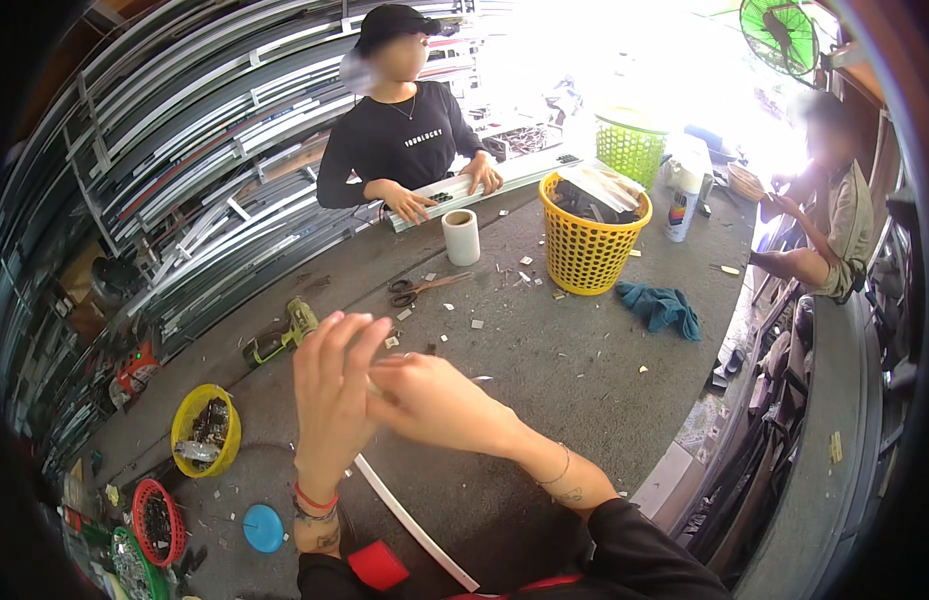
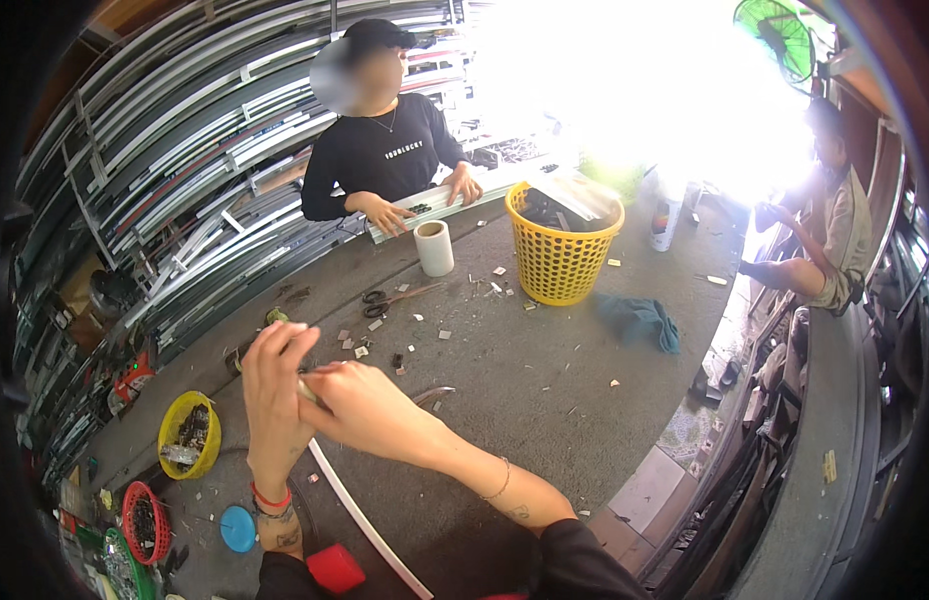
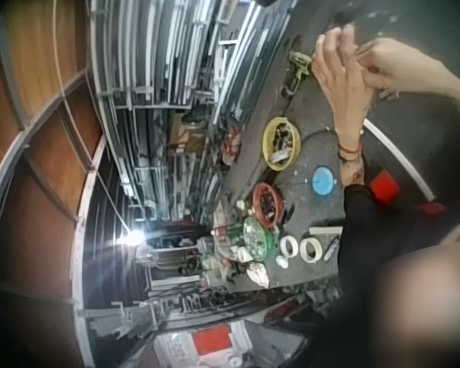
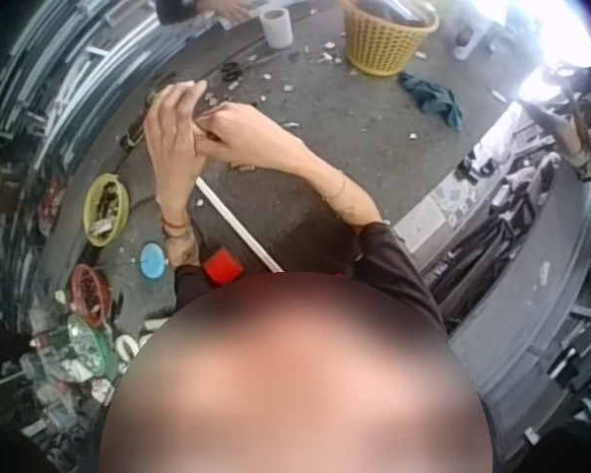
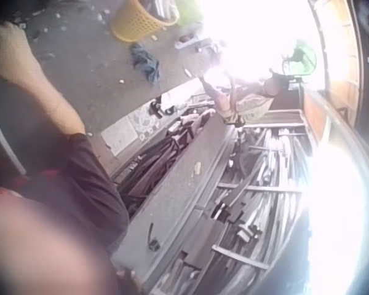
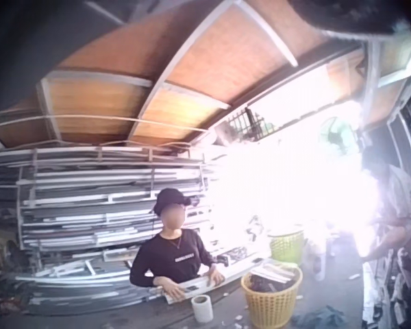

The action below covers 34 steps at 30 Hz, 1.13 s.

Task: The person repeatedly rolls a small cylindrical object between their palms, then uses a pointed tool to carve or shape it. They continue alternating between rolling and carving the same object throughout the clip.

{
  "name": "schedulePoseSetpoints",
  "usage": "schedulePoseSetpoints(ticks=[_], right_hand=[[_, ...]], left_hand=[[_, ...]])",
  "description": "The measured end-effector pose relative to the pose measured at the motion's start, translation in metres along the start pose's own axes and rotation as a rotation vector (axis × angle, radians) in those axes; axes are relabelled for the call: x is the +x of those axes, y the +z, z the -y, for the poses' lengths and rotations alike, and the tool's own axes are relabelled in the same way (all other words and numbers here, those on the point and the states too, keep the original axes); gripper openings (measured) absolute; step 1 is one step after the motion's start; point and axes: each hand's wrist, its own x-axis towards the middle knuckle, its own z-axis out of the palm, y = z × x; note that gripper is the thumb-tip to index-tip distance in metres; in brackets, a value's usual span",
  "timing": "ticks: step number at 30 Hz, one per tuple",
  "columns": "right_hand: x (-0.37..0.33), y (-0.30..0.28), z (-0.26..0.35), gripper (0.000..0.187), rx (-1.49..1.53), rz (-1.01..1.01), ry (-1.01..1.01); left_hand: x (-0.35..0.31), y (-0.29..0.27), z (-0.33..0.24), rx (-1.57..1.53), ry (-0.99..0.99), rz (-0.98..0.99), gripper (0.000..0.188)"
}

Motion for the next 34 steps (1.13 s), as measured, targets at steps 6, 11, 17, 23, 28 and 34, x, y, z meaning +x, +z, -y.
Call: schedulePoseSetpoints(ticks=[6, 11, 17, 23, 28, 34], right_hand=[[-0.009, -0.001, 0.005, 0.027, -0.102, 0.077, -0.054], [-0.013, -0.008, 0.008, 0.034, -0.079, 0.226, 0.0], [-0.021, -0.017, 0.014, 0.042, -0.153, 0.302, 0.134], [-0.023, -0.012, 0.006, 0.043, -0.198, 0.333, 0.162], [-0.025, -0.015, 0.006, 0.036, -0.233, 0.335, 0.125], [-0.027, -0.015, 0.011, 0.035, -0.267, 0.27, 0.108]], left_hand=[[0.002, -0.007, 0.0, -0.188, -0.069, 0.038, 0.062], [0.0, -0.014, 0.001, -0.109, 0.057, 0.175, 0.057], [0.0, -0.006, -0.002, -0.164, 0.1, 0.173, 0.061], [-0.005, -0.001, 0.004, -0.344, 0.046, 0.395, 0.068], [-0.008, 0.001, 0.004, -0.406, 0.04, 0.447, 0.065], [-0.011, 0.002, 0.008, -0.402, 0.08, 0.467, 0.059]])
